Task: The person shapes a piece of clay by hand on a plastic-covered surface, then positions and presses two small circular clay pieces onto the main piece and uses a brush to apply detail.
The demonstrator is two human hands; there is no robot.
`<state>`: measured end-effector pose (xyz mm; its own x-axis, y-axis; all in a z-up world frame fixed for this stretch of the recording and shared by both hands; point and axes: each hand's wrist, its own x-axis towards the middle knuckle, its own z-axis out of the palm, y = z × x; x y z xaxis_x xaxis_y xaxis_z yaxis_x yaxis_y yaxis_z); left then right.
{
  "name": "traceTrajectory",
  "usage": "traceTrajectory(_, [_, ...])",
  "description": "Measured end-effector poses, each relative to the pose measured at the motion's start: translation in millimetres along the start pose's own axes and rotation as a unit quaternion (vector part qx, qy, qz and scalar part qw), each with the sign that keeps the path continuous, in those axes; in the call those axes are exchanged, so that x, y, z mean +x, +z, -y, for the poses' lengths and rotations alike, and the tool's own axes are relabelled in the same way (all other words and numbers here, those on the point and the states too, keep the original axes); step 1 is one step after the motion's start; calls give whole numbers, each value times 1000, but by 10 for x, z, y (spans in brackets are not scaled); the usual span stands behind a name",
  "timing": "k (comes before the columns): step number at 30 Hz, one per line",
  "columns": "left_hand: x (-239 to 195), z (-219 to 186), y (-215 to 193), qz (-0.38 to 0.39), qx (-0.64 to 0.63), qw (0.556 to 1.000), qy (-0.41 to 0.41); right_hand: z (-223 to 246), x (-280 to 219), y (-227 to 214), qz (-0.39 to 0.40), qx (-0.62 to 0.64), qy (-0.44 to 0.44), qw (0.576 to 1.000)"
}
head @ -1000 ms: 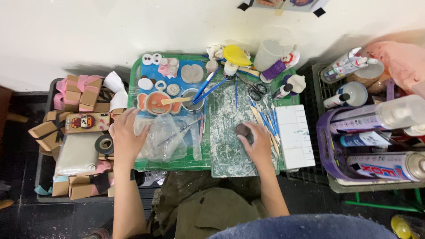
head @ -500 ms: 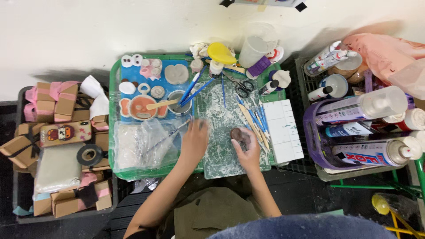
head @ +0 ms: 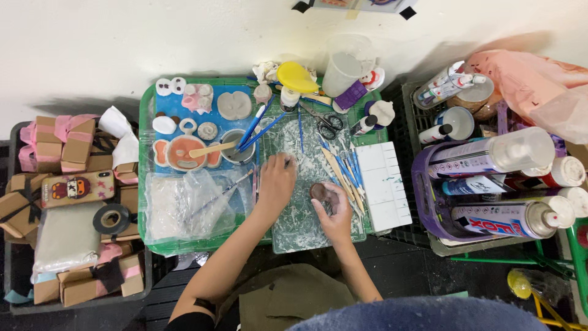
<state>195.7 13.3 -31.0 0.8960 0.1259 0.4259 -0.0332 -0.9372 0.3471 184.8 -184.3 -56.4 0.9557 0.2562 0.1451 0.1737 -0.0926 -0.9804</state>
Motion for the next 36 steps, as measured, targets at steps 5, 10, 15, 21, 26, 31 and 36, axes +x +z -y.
traceTrajectory(5, [61,30,54,9,39,999,8,27,12,13,0,23,-15,1000])
traceTrajectory(10, [84,83,49,-31,27,999,17,77,29,11,7,-7,-4,1000])
traceTrajectory(15, [-43,64,-224,-19,-4,1000,16,84,31,13,16,-9,-21,1000])
traceTrajectory(21, [-567,495,-1001,-7,-165,986,-5,97,35,21,18,8,-17,1000])
traceTrajectory(26, [-611,1070,-1473,23,7,1000,-17,115,35,32,17,2,-19,1000])
traceTrajectory(31, [-488,1258,-1558,50,46,998,11,69,25,35,6,-2,-26,1000])
traceTrajectory(36, [-384,1198,-1451,52,40,997,34,133,-19,-35,-18,20,-29,999])
